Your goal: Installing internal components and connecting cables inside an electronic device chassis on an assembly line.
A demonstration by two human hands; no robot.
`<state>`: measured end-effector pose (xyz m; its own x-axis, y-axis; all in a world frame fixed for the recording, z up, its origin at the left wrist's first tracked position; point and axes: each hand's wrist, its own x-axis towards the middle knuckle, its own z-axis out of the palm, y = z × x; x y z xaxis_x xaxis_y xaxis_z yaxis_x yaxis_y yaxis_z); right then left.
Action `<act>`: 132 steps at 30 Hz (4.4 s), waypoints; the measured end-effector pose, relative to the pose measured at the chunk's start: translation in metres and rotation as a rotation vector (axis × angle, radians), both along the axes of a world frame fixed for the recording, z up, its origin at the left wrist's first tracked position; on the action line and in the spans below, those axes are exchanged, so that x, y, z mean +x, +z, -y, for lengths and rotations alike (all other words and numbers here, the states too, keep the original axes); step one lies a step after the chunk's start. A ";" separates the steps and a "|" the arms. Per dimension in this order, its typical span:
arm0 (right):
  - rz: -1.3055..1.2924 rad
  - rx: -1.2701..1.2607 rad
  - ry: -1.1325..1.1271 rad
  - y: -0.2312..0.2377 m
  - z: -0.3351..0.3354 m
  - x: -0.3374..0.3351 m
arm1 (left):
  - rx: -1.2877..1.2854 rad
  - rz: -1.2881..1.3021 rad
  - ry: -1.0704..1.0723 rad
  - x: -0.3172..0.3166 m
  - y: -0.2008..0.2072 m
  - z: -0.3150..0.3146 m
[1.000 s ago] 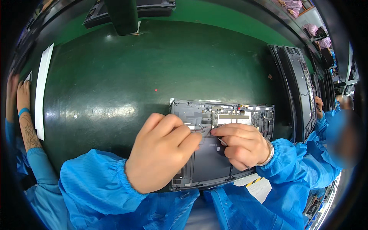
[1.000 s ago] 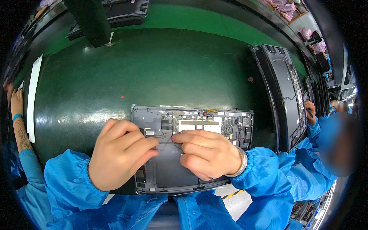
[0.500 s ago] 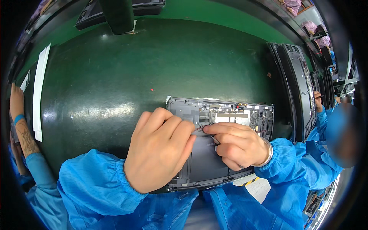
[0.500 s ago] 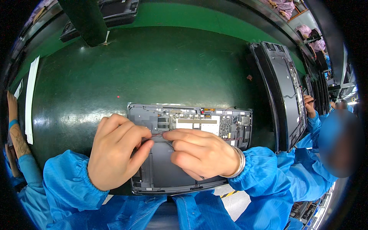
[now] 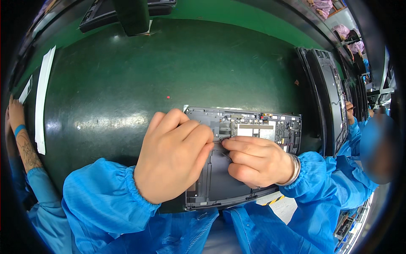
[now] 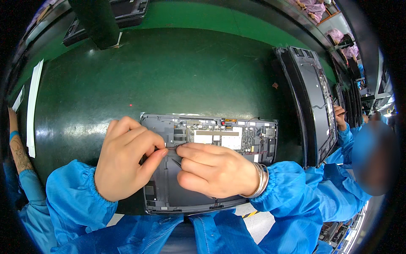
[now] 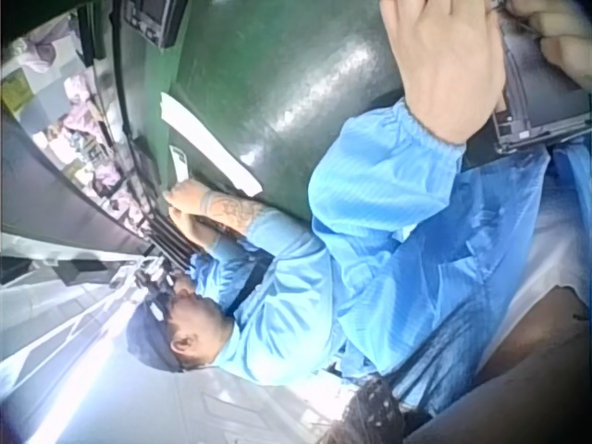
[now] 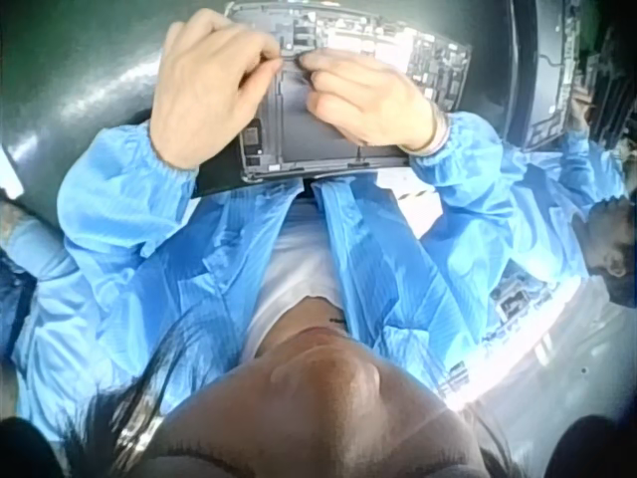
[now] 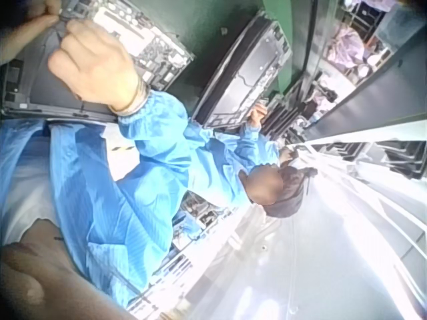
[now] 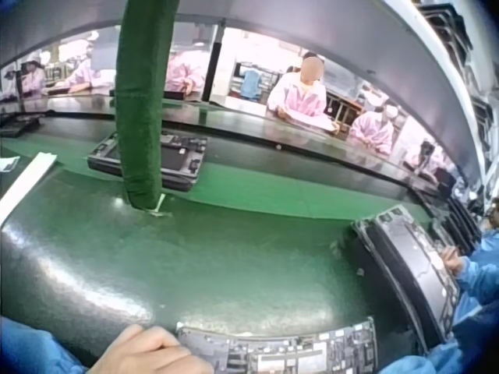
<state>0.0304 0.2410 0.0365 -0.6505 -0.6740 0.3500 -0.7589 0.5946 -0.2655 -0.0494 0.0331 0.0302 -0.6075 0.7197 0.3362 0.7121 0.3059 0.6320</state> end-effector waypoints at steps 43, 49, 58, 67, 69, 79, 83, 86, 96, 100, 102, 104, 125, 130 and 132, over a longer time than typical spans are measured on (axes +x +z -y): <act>0.360 -0.537 -0.728 0.038 0.044 0.056 | 0.042 0.081 -0.071 -0.023 -0.004 -0.007; 0.473 -0.753 -0.708 0.002 0.093 0.064 | -0.302 0.321 -0.440 -0.074 -0.004 -0.020; 0.398 -0.651 -0.810 -0.008 0.099 0.054 | -0.363 0.468 -0.600 -0.090 -0.004 -0.030; 0.396 -0.662 -0.798 -0.008 0.101 0.055 | -0.348 0.493 -0.583 -0.090 -0.003 -0.022; 0.419 -0.667 -0.788 -0.007 0.100 0.057 | -0.314 0.494 -0.588 -0.088 -0.007 -0.022; 0.625 -0.694 -0.725 0.001 0.088 0.053 | -0.060 0.347 -0.586 -0.074 -0.031 -0.008; 0.763 -0.847 -0.699 0.004 0.078 0.041 | -0.039 0.305 -0.537 -0.067 -0.032 -0.004; 0.638 -0.915 -0.780 -0.001 0.081 0.029 | -0.025 0.295 -0.528 -0.067 -0.032 -0.003; 0.551 -0.794 -0.819 -0.005 0.083 0.020 | -0.020 0.436 -0.492 -0.071 -0.030 -0.010; 0.537 -0.771 -0.844 -0.005 0.085 0.020 | -0.020 0.424 -0.492 -0.071 -0.030 -0.009; 0.522 -0.773 -0.843 -0.006 0.085 0.019 | -0.023 0.417 -0.494 -0.071 -0.030 -0.010; 0.522 -0.783 -0.844 -0.006 0.084 0.019 | -0.034 0.438 -0.484 -0.071 -0.030 -0.010; 0.440 -0.578 -0.797 0.004 0.102 0.072 | -0.050 0.438 -0.514 -0.074 -0.028 -0.010; 0.189 -0.102 -0.761 0.003 0.054 0.121 | -0.063 0.416 -0.514 -0.075 -0.025 -0.011; 0.182 0.080 -0.916 -0.010 0.037 0.145 | -0.069 0.448 -0.518 -0.074 -0.021 -0.013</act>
<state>0.1751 0.2036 0.0268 -0.9801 0.1100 0.1654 0.0630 0.9618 -0.2665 -0.1230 0.0461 0.0090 -0.2494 0.9655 0.0752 0.4516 0.0472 0.8910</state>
